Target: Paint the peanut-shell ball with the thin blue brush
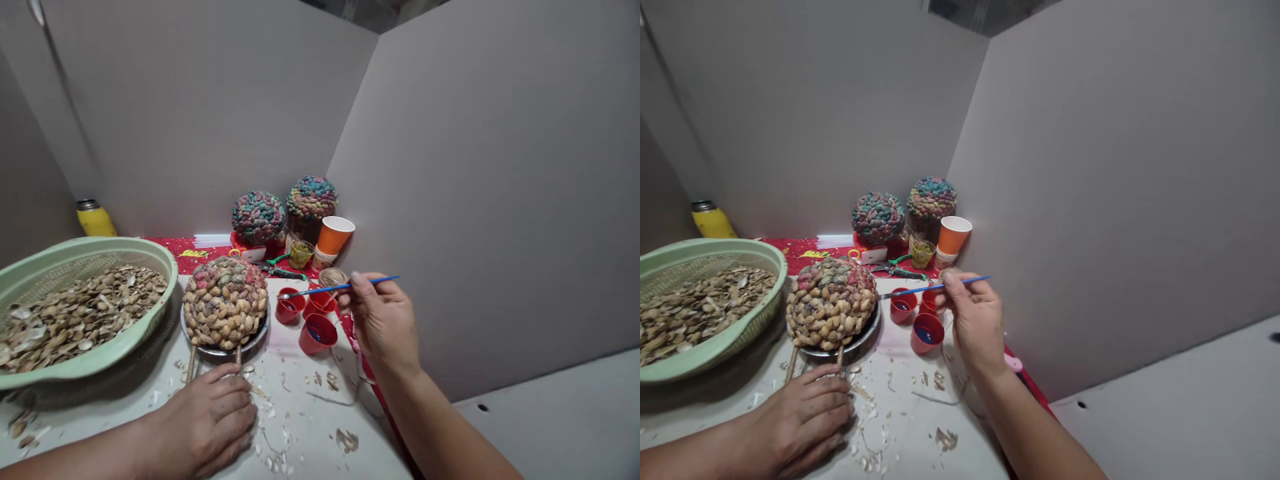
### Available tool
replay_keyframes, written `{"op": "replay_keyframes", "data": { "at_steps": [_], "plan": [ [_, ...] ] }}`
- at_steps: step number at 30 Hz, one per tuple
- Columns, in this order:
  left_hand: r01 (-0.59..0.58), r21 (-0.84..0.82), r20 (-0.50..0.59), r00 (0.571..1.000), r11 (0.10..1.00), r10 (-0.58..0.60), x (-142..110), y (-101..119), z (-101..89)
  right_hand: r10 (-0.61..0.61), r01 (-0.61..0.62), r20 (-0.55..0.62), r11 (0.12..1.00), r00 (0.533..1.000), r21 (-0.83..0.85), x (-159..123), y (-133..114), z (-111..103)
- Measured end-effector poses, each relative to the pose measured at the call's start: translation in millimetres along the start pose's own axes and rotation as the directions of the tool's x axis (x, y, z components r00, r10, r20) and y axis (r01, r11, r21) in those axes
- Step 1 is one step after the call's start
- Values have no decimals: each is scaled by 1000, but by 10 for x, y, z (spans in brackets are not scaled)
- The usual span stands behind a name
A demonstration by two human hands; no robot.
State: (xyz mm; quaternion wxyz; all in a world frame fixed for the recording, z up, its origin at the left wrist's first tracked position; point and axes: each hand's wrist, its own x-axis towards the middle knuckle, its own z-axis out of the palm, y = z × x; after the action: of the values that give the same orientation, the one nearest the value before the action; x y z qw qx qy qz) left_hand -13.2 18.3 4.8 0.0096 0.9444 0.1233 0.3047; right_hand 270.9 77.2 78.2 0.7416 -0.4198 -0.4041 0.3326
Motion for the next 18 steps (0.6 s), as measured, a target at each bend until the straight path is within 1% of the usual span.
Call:
{"op": "replay_keyframes", "data": {
  "at_steps": [4,7,9,14,18],
  "plan": [
    [1,3,-8,1000,1000,-1,-9,4,22,-30,33,152,999,988,-16,-150,8,277],
    [4,2,-15,1000,1000,-4,-18,4,38,-70,83,233,995,970,-48,-201,35,397],
    [7,3,-18,1000,1000,-7,-26,2,51,-75,95,275,994,959,-61,-222,45,453],
    [9,2,-35,999,1000,-9,-42,-9,93,-72,98,296,992,952,-74,-281,37,565],
    [15,-2,-33,999,1000,-15,-43,-11,108,-90,122,297,988,951,-91,-291,46,585]
  ]
}}
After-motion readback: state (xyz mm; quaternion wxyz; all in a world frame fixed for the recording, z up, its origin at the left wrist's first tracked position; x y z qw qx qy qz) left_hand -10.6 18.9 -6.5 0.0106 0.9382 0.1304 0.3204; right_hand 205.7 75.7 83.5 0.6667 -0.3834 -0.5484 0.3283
